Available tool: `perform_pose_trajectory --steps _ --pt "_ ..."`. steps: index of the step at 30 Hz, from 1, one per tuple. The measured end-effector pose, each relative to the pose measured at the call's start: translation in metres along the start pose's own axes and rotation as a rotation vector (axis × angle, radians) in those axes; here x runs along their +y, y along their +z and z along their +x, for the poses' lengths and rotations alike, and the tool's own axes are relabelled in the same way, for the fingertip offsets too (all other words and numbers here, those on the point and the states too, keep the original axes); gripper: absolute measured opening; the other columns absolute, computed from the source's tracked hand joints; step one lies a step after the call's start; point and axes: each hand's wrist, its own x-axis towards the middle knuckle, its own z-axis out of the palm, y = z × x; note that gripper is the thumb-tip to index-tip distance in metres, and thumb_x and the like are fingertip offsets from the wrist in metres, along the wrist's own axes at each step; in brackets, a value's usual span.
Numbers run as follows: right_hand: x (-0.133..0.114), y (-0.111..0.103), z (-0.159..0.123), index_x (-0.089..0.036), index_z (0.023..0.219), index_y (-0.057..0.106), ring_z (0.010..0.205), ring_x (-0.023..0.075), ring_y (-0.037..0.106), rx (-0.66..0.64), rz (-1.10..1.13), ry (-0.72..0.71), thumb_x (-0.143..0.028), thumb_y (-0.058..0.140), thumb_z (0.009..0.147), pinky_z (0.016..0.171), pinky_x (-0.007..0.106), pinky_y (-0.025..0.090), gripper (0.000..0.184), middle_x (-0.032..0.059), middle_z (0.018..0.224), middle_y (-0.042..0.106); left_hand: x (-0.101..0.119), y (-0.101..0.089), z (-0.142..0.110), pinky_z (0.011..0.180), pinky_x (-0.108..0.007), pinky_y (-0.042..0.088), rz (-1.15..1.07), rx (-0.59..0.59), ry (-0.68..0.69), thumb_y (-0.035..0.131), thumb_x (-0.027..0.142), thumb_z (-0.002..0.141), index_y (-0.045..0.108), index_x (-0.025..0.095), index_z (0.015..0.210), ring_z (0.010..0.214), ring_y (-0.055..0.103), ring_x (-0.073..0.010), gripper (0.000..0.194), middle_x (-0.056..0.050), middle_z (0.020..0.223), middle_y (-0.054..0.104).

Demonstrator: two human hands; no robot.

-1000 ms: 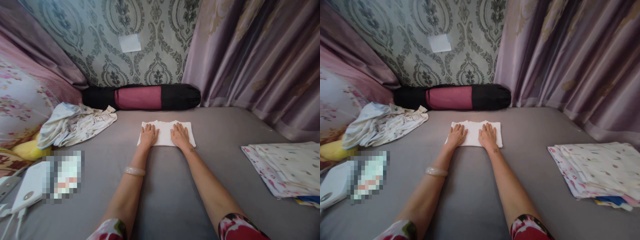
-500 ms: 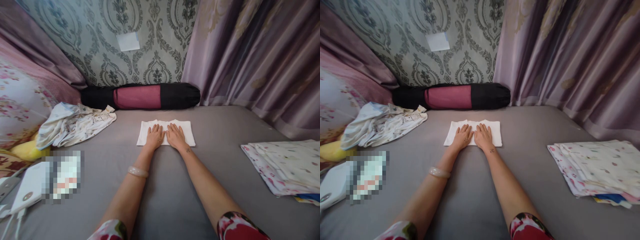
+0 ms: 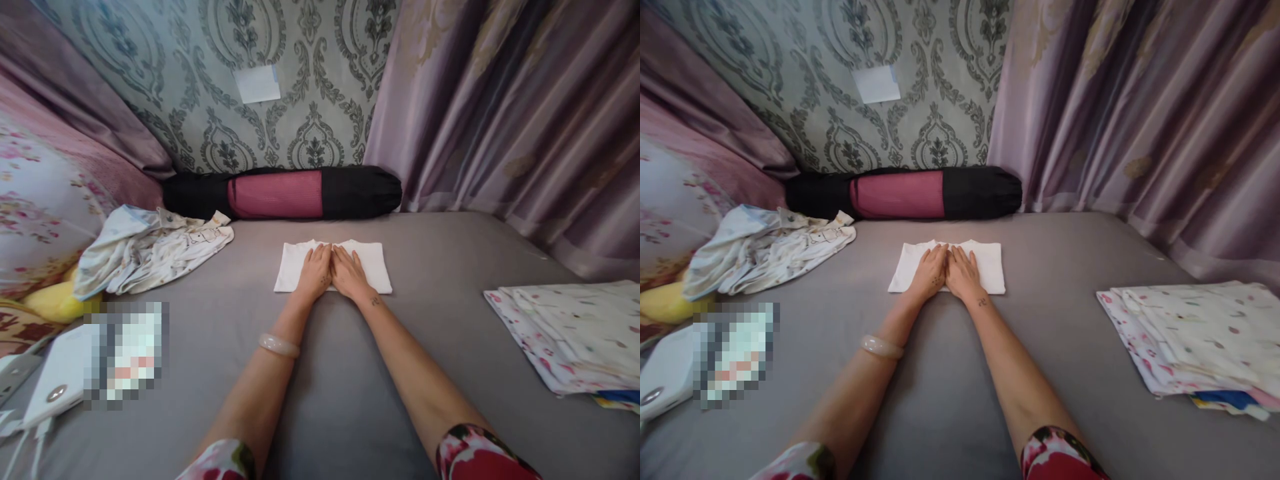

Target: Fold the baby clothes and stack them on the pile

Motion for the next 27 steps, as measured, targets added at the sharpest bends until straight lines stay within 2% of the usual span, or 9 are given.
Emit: perform_pose_trajectory --steps 2,6,10,13,15,19,23,27 --pt "-0.003 0.002 -0.001 -0.012 0.147 0.038 0.144 0.022 0.025 0.0 0.003 -0.018 -0.027 0.023 0.1 0.118 0.044 0.012 0.052 0.0116 0.155 0.033 -0.004 0.002 0.0 0.117 -0.04 0.022 0.015 0.006 -0.047 0.03 0.011 0.092 0.036 0.009 0.143 0.142 0.032 -0.0209 0.051 -0.015 0.148 0.044" --pt "-0.007 0.006 -0.003 -0.012 0.145 0.042 0.143 0.0229 0.028 0.028 -0.019 -0.021 -0.029 0.026 0.1 0.117 0.043 0.013 0.051 0.0109 0.153 0.037 -0.011 0.003 -0.002 0.116 -0.042 0.025 0.016 -0.067 -0.079 0.035 0.013 0.092 0.044 0.013 0.137 0.14 0.036 -0.0218 0.046 -0.013 0.148 0.044" --pt "-0.006 0.008 -0.003 -0.012 0.144 0.042 0.143 0.0225 0.029 0.031 -0.04 -0.023 -0.029 0.028 0.099 0.117 0.044 0.014 0.05 0.0105 0.153 0.038 -0.014 -0.005 -0.001 0.114 -0.04 0.028 -0.019 -0.08 -0.069 0.037 0.013 0.09 0.047 0.013 0.133 0.136 0.04 -0.0213 0.044 -0.012 0.145 0.048" --pt "-0.006 0.01 -0.003 -0.013 0.144 0.043 0.143 0.0226 0.028 0.035 -0.055 -0.021 -0.031 0.027 0.1 0.117 0.044 0.014 0.05 0.0103 0.153 0.037 -0.021 -0.013 -0.001 0.108 -0.035 0.036 -0.03 -0.043 -0.092 0.036 0.012 0.091 0.054 0.015 0.127 0.128 0.047 -0.021 0.04 -0.011 0.135 0.056" --pt "-0.006 0.01 -0.003 -0.013 0.144 0.043 0.143 0.0228 0.028 0.033 -0.064 -0.02 -0.031 0.027 0.1 0.117 0.045 0.014 0.05 0.0102 0.153 0.037 -0.029 -0.019 -0.002 0.104 -0.036 0.039 -0.009 0.018 -0.169 0.039 0.016 0.091 0.058 0.016 0.123 0.122 0.05 -0.0234 0.038 -0.012 0.129 0.059" --pt "-0.007 0.005 0.0 -0.012 0.145 0.041 0.143 0.024 0.026 -0.032 -0.071 -0.002 -0.031 0.028 0.1 0.117 0.046 0.015 0.051 0.0116 0.154 0.035 -0.048 -0.03 -0.008 0.099 -0.043 0.041 0.032 0.126 -0.406 0.046 0.026 0.09 0.063 0.022 0.121 0.116 0.049 -0.0299 0.035 -0.012 0.123 0.06" --pt "-0.016 -0.006 0.013 -0.011 0.141 0.045 0.141 0.0247 0.03 -0.106 -0.065 0.008 -0.029 0.029 0.099 0.115 0.048 0.017 0.048 0.0145 0.151 0.039 -0.062 -0.038 -0.014 0.096 -0.043 0.042 -0.017 0.081 -0.566 0.045 0.027 0.09 0.066 0.023 0.119 0.114 0.051 -0.0311 0.036 -0.014 0.117 0.062" --pt "-0.025 -0.004 0.027 -0.007 0.146 0.036 0.144 0.0252 0.024 -0.093 -0.046 0.014 -0.032 0.027 0.1 0.117 0.048 0.014 0.054 0.0146 0.155 0.032 -0.071 -0.039 -0.015 0.097 -0.041 0.042 -0.112 0.037 -0.587 0.043 0.027 0.09 0.066 0.024 0.119 0.109 0.056 -0.0269 0.037 -0.011 0.11 0.067"
